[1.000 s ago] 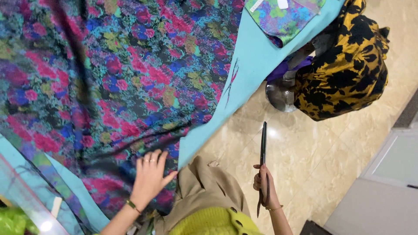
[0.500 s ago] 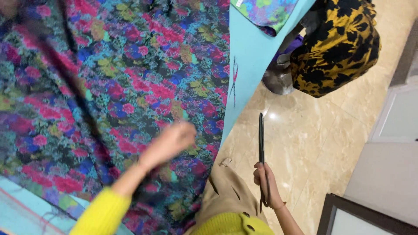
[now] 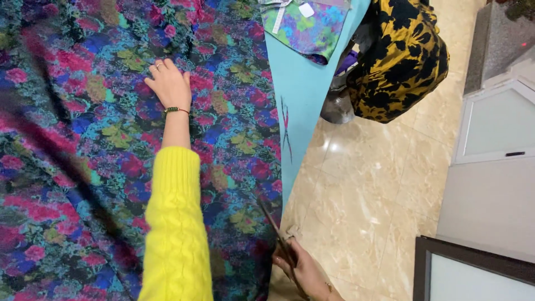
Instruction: The person uses shears to cut a large piece of colorful patterned fabric laid out on a table. They follow marked lines, cut along the edges, and separate the fabric into smaller pieces, which are then folded and stacked on the table.
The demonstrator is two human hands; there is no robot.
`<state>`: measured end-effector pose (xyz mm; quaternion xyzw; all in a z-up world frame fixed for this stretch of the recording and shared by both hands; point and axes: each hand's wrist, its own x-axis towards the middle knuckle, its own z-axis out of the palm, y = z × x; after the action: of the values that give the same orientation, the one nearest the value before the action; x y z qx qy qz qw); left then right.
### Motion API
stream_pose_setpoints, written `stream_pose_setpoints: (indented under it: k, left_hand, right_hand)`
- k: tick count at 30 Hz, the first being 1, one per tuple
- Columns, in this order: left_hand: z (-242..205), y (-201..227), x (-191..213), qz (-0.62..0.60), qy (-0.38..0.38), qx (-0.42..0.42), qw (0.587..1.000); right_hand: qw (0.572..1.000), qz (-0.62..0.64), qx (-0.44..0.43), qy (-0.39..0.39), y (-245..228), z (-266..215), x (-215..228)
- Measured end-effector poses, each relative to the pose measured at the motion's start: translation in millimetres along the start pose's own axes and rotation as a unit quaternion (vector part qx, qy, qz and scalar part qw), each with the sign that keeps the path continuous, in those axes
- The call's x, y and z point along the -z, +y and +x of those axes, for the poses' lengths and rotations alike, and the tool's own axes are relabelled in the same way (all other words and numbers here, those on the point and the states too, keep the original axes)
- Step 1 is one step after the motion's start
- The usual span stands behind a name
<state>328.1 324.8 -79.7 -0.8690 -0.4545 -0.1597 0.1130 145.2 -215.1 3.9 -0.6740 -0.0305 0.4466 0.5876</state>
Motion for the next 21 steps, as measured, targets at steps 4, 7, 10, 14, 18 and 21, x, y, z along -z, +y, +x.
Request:
stream_pose_setpoints:
  k: [4,7,10,14,18,21]
  left_hand:
    - [11.8,-5.8,-22.7,-0.040,0.034,-0.044,0.998]
    - [15.8,-21.5,-30.0,-0.017,0.060,-0.039,0.997]
    - [22.0,-66.8,-52.0,0.064,0.097,-0.022,0.993]
    - [40.7,-176.0,-78.6,0.173,0.107,0.055,0.978]
    - [39.6,-205.3,3.8,0.183,0.149,0.079,0.969]
    - [33.7,-168.1,44.6,0.126,0.108,-0.036,0.986]
  right_hand:
    - [0.992,-0.123,-0.023,-0.017,-33.8,-0.8,-14.2]
    - [0.985,-0.156,0.063,-0.046,-38.9,2.7,-19.3]
    - [0.977,-0.173,0.114,-0.055,-38.7,2.7,-20.6]
    - [0.999,-0.042,-0.017,-0.024,-16.6,-3.1,-13.6]
    - [0.993,-0.121,-0.001,-0.001,-18.5,-4.3,-9.7]
    - [0.991,-0.123,-0.038,0.033,-24.5,-3.5,-16.1]
